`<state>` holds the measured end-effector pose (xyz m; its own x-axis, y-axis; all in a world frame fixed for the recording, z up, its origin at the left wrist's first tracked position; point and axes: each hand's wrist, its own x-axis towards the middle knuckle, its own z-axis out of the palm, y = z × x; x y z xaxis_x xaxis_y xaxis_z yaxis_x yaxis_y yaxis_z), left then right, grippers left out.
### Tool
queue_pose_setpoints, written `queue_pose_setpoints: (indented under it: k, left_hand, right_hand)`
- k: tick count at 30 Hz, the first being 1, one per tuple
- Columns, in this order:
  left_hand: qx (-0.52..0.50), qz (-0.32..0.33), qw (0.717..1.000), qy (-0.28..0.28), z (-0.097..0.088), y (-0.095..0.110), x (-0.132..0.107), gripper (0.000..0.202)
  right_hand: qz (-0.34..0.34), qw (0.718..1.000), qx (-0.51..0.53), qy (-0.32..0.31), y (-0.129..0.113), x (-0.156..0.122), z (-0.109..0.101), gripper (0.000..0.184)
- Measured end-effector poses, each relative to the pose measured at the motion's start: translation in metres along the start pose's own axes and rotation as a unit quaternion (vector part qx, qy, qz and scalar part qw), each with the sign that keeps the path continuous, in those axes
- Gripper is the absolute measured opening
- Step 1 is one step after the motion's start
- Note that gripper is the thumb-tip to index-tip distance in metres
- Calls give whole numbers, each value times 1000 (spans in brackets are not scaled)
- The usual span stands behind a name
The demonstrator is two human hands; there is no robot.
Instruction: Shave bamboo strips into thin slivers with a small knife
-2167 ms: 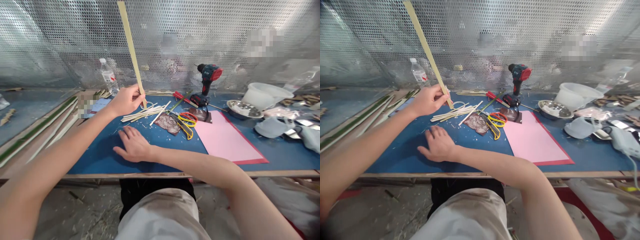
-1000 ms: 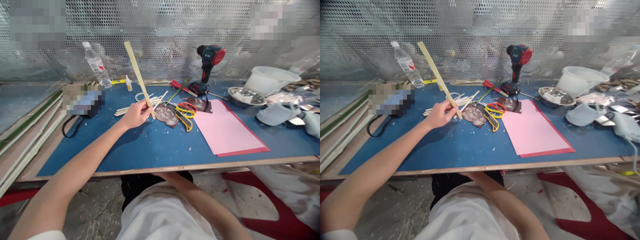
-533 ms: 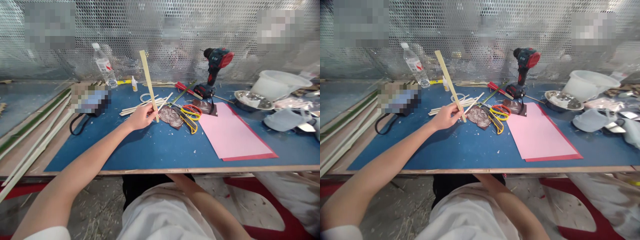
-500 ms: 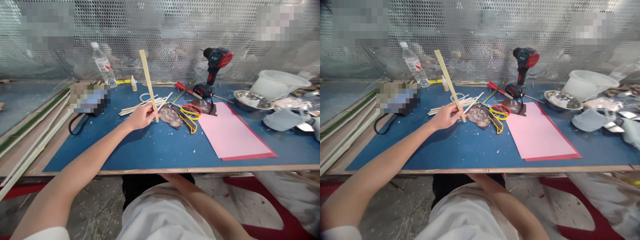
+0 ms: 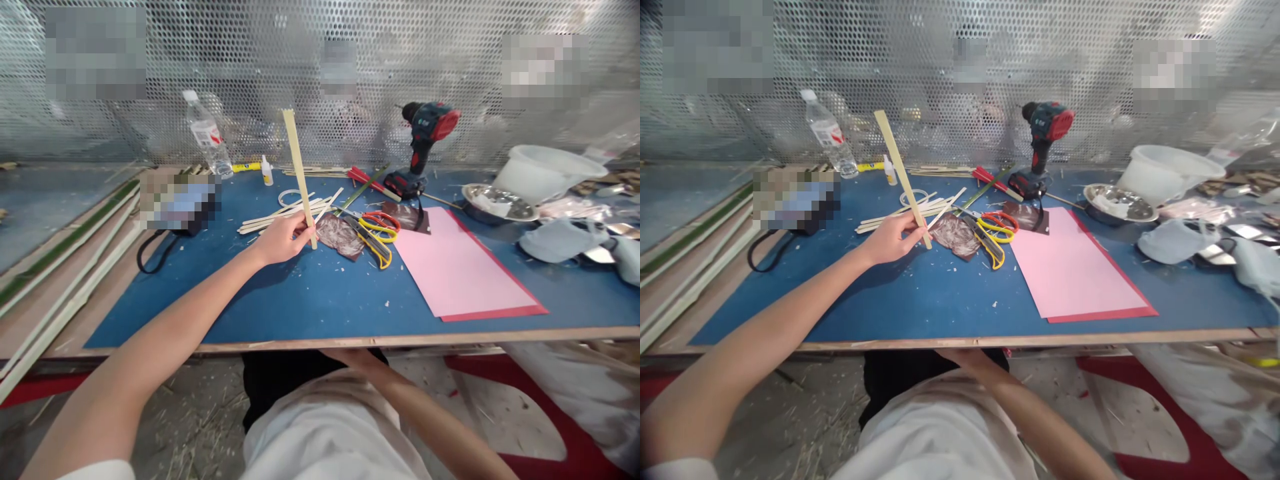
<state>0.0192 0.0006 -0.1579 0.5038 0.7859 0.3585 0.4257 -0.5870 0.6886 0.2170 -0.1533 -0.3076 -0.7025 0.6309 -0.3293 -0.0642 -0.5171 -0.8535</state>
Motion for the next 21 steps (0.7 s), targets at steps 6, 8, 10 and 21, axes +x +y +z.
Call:
queue_pose_setpoints:
  k: [6, 8, 10, 21]
  left_hand:
    - [-62, -27, 998, 15, -1, 4, 0, 24]
    - [-81, -39, 996, 20, -3, 6, 0, 26]
    - [-89, -48, 995, 7, -4, 4, 0, 28]
    - [-80, -44, 993, -77, -4, -12, -1, 35]
  right_hand:
    - [-63, 904, -417, -69, -33, -76, 28, 34]
    - [-91, 812, -536, -212, -63, -94, 46, 39]
    - [-126, 770, -562, -273, -104, -106, 57, 43]
    - [-270, 668, -670, 180, -261, -24, -26, 21]
